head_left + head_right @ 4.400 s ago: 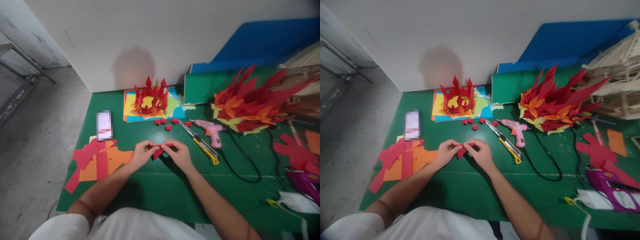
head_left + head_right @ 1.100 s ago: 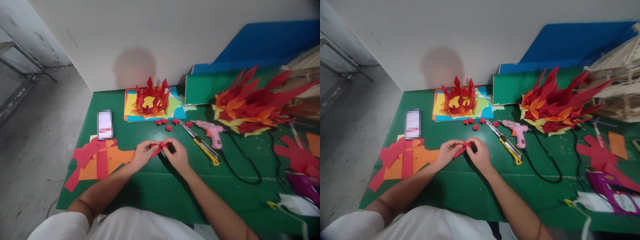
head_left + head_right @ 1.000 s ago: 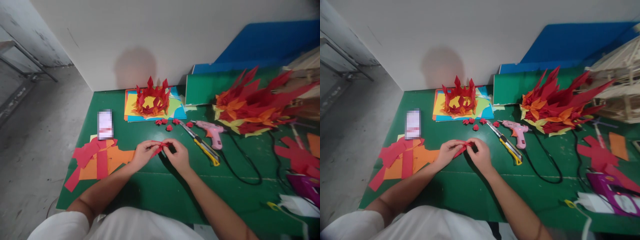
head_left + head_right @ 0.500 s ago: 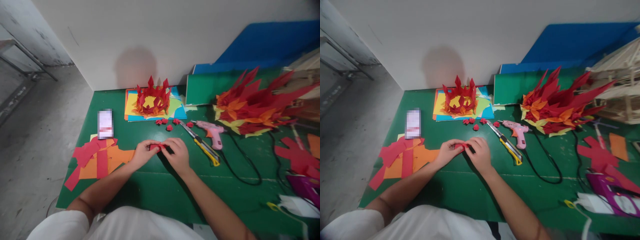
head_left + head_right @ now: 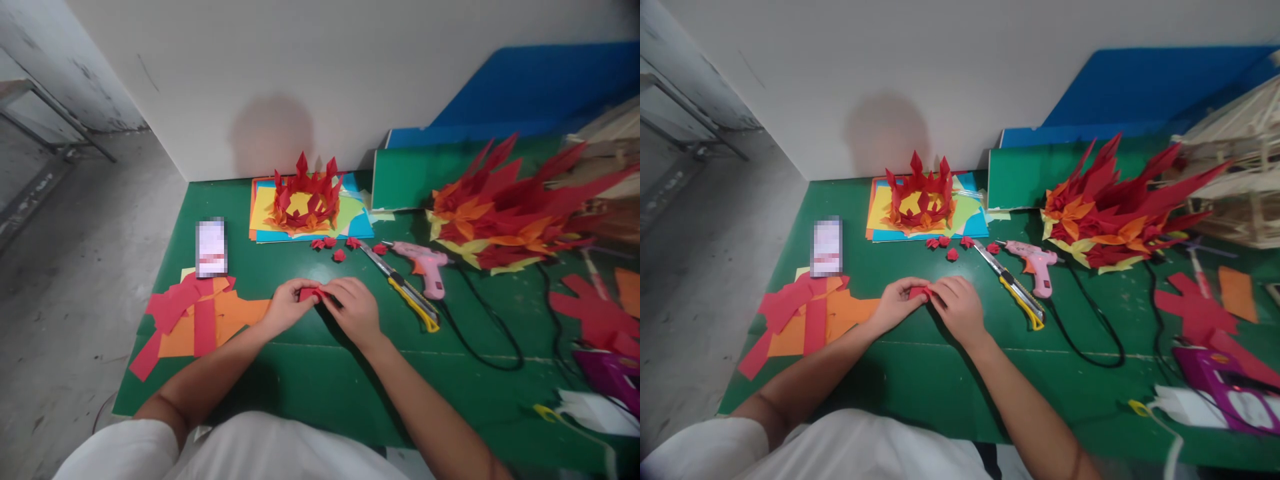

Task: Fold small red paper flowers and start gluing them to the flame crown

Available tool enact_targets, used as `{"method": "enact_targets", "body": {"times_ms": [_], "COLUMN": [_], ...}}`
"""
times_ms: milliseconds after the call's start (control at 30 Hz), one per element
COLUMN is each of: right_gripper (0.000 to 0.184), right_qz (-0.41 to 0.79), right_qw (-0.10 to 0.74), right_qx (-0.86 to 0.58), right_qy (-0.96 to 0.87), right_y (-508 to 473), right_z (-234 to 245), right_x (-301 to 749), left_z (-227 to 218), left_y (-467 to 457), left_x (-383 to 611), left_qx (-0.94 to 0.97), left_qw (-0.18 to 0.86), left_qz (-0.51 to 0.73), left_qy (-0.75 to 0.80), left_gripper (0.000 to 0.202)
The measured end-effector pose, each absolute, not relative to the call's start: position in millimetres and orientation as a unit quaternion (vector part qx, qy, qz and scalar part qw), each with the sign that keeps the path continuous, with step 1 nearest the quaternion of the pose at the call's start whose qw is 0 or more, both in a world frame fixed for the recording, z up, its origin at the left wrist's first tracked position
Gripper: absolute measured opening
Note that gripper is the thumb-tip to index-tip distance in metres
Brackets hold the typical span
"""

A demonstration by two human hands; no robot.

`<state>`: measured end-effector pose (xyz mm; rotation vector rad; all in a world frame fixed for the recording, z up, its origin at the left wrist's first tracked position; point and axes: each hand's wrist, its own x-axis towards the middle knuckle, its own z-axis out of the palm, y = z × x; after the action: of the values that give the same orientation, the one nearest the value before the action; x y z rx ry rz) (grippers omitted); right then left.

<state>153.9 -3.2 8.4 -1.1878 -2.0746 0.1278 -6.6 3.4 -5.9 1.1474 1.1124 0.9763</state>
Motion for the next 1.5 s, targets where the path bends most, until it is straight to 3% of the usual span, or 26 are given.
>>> {"method": "enact_targets", "body": {"times_ms": [300, 1167, 1300, 1500], "right_gripper": [0.019, 0.033, 0.032, 0.016], "right_qz": [0.025, 0.030, 0.061, 0.173], "right_qw": [0.342, 0.282, 0.310, 0.430], "right_qx": [-0.436, -0.416, -0.412, -0.487], "right_qy": [-0.832, -0.864, -0.855, -0.740], "right_y": [-4.2, -2.8, -3.1, -1.4], "right_z": [8.3, 8.6, 8.8, 12.2], "right_x": [154.4, 154.7, 155.0, 152.9], "left_z": [-1.7, 8.6, 5.9, 3.8], "left_y": [6.3, 7.1, 6.9, 2.4], "left_x": [-6.9, -8.6, -6.5, -4.5], "left_qx": [0.383, 0.315, 0.326, 0.393], "left_qw": [0.675, 0.686, 0.668, 0.619], "left_qz": [0.430, 0.460, 0.483, 0.490], "left_qy": [0.460, 0.467, 0.462, 0.472], "left_gripper": [0.032, 0.034, 0.034, 0.047]}}
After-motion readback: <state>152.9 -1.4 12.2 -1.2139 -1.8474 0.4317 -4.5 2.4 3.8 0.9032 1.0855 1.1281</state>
